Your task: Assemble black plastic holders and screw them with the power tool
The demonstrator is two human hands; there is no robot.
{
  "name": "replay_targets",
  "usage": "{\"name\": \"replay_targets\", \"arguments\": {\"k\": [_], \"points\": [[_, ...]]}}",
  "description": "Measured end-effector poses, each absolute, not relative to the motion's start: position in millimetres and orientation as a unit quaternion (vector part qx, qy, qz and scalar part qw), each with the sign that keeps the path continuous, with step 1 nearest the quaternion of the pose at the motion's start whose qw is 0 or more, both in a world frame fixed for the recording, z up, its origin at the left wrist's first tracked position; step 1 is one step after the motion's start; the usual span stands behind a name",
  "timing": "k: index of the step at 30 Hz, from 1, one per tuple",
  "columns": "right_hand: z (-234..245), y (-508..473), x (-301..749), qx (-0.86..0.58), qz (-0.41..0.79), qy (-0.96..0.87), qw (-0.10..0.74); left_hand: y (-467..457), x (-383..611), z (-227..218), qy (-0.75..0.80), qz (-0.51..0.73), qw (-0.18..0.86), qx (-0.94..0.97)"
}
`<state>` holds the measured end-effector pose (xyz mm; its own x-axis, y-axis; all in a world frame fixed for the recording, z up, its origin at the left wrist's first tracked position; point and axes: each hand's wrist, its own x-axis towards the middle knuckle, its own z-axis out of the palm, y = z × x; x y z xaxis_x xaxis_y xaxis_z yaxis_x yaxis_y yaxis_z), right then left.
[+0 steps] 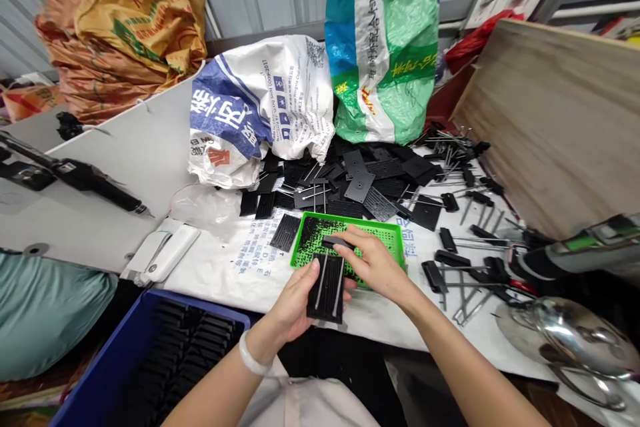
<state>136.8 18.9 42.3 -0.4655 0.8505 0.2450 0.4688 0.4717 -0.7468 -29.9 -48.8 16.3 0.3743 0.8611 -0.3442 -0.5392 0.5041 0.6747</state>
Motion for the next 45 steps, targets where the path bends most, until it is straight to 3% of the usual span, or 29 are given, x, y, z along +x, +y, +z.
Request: {"name": "replay_targets", "arguments": {"k": [23,31,41,45], "points": [[26.5,7.9,145.9,-0.403,0.306,-0.805,0.309,-48.3,-13.0,14.9,0.355,0.441,0.791,0.232],[12.7,-4.6,153.5,-0.394,0.297,-0.779,0.387,-49.4,-6.2,9.7,0.358,0.429,0.78,0.28],[14.7,-12.7,159.3,-0.371,0.311,-0.772,0.412,-54.0,-4.0,8.7,0.286,0.418,0.809,0.299],[16.5,-14.2,156.9,-0.429,0.32,-0.754,0.381,-53.1,-1.5,8.4,0.331,0.423,0.786,0.307]]}}
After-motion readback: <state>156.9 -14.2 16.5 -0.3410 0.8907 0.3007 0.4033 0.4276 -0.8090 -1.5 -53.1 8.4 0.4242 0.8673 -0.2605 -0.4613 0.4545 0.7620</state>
